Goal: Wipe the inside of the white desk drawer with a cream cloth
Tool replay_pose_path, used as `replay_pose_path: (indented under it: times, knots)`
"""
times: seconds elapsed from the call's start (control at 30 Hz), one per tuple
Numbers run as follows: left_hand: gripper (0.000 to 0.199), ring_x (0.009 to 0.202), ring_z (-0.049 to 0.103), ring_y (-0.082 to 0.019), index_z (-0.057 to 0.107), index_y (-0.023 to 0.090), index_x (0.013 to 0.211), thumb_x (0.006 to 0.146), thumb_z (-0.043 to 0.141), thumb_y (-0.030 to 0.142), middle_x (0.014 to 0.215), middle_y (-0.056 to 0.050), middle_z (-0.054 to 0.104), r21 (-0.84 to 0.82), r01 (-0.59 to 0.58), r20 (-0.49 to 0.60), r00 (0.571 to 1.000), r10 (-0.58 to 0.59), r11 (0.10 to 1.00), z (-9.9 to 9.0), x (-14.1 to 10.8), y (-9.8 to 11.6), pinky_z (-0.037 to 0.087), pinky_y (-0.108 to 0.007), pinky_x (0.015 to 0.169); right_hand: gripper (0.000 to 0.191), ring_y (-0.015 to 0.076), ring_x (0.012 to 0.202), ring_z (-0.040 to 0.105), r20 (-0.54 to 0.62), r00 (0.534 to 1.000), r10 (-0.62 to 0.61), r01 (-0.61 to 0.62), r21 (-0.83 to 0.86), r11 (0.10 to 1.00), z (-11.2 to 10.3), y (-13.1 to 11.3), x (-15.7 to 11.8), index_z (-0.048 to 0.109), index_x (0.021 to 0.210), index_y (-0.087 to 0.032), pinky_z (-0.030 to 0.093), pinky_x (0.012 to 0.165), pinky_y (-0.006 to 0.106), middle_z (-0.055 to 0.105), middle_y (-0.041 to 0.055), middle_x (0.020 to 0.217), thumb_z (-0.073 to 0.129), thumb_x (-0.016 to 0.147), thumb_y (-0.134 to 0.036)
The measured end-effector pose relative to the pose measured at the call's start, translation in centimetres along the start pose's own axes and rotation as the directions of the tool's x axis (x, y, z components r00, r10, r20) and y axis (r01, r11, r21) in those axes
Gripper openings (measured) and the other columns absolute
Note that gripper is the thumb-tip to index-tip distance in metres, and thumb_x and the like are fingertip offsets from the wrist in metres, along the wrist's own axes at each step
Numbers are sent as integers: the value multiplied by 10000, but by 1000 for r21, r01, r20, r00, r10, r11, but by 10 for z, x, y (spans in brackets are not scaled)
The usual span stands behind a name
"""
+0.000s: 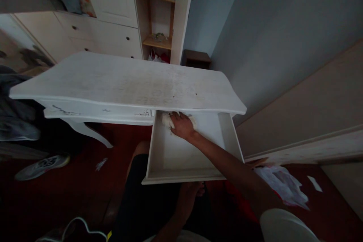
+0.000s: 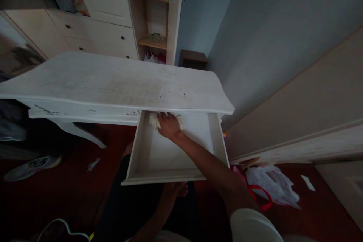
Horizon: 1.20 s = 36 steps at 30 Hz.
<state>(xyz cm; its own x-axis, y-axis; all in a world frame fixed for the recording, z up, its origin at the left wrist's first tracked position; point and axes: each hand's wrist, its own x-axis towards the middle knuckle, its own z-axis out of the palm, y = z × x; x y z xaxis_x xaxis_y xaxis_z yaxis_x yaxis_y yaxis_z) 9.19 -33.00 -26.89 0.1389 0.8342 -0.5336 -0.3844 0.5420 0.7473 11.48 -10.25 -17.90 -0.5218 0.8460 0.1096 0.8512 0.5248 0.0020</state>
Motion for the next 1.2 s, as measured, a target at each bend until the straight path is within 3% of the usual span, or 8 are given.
replay_pose_path:
  times: [0.2, 0.4, 0.5, 0.63, 0.77, 0.9, 1.07, 1.2]
  knots:
    - [692, 636, 683, -208, 727, 109, 847, 564, 737, 741, 745, -111, 738, 20, -5, -5, 1000, 5, 1000, -2, 5, -6, 544, -318, 605, 486, 308, 1216, 516, 22, 973, 231, -227, -131, 965, -6, 57, -40, 501, 1313, -160, 488, 942, 424, 550, 155, 1388, 594, 858, -305]
    - [672, 635, 694, -214, 736, 110, 833, 551, 760, 720, 745, -112, 746, 0, 19, -12, 1000, -19, 1000, -2, 7, -7, 551, -330, 618, 465, 325, 1063, 622, 0, 814, 581, -566, -226, 793, -9, 95, -65, 499, 1274, -104, 535, 812, 436, 569, 248, 1287, 542, 906, -385]
    - [667, 634, 696, -213, 739, 111, 841, 552, 765, 711, 747, -109, 747, -2, 14, -10, 1000, -14, 1000, -2, 7, -7, 557, -331, 625, 475, 334, 1067, 641, 22, 753, 658, -641, -205, 740, -13, 101, -60, 532, 1229, -57, 536, 815, 435, 597, 280, 1221, 554, 903, -401]
    - [658, 633, 695, -207, 741, 117, 834, 558, 759, 714, 743, -105, 747, 3, 8, -1, 1000, -8, 1000, -3, 6, -6, 559, -325, 620, 519, 360, 1100, 653, 133, 703, 699, -684, -145, 715, -25, 100, -48, 557, 1235, -15, 526, 852, 434, 648, 285, 1171, 614, 864, -373]
    - [641, 617, 685, -199, 739, 116, 810, 554, 770, 703, 722, -100, 738, 4, -1, -7, 1000, 1, 1000, -2, 6, -6, 552, -316, 600, 417, 351, 1067, 678, 237, 718, 655, -648, -116, 753, -37, 92, -47, 643, 1135, -41, 521, 851, 407, 692, 262, 1127, 642, 846, -342]
    - [638, 627, 685, -201, 741, 111, 823, 566, 774, 694, 719, -100, 737, -10, -6, 12, 1000, 6, 1000, -2, 7, -5, 549, -312, 604, 391, 325, 1032, 689, 247, 752, 612, -611, -87, 787, -40, 84, -65, 631, 1139, -75, 511, 833, 378, 708, 226, 1110, 640, 842, -329]
    - [656, 635, 687, -212, 736, 121, 810, 534, 777, 714, 724, -101, 738, -6, 18, 9, 1000, -18, 1000, -1, 7, -5, 549, -324, 611, 377, 275, 1047, 672, 14, 755, 655, -655, 49, 754, -35, 88, -92, 532, 1234, -123, 500, 859, 334, 681, 171, 1173, 531, 897, -292]
    - [662, 632, 682, -210, 732, 122, 822, 531, 776, 715, 728, -101, 732, -17, 16, -5, 1000, -16, 1000, 0, 6, -6, 547, -329, 614, 364, 239, 1132, 621, -121, 729, 674, -618, 307, 724, -23, 89, -88, 499, 1263, -105, 461, 954, 307, 638, 177, 1249, 449, 926, -233]
